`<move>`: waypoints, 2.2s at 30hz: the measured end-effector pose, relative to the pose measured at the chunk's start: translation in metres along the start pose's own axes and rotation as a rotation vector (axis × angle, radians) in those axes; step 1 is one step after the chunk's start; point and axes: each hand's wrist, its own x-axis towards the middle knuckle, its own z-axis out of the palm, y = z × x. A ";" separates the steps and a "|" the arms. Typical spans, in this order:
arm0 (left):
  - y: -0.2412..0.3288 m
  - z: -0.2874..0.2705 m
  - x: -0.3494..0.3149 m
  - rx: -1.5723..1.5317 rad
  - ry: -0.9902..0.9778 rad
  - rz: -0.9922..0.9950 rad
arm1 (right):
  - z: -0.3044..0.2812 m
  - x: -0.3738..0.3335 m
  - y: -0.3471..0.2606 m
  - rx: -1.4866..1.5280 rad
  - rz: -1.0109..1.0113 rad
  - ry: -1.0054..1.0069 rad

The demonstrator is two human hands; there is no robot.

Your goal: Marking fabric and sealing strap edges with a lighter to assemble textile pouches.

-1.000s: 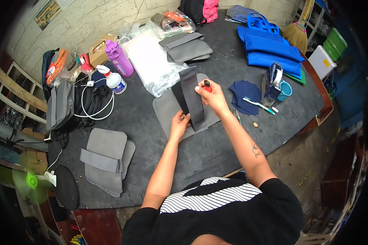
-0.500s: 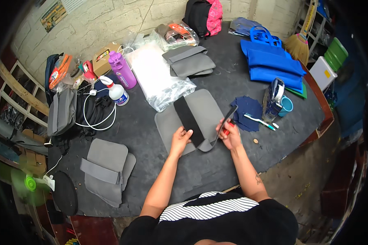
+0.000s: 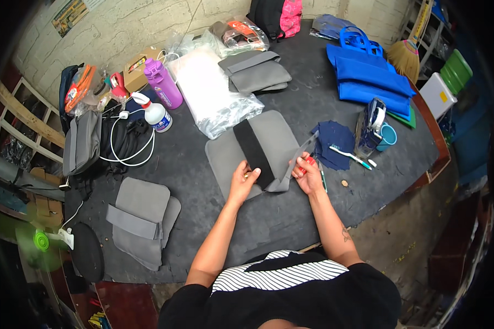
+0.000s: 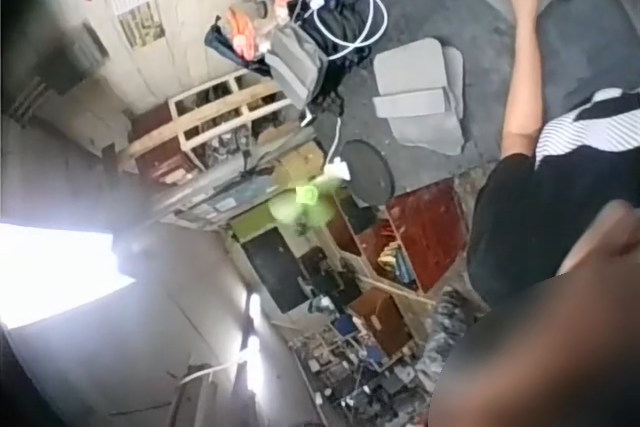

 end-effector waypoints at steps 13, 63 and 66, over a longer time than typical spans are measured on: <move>0.054 0.010 0.017 0.071 0.117 0.025 | 0.126 0.039 -0.043 -0.511 -0.159 -0.215; 0.081 0.021 0.020 -0.063 0.131 0.128 | 0.111 0.005 -0.026 -0.577 -0.156 -0.112; 0.072 0.015 0.018 -0.051 0.104 0.096 | 0.105 -0.001 -0.029 -0.463 -0.119 -0.176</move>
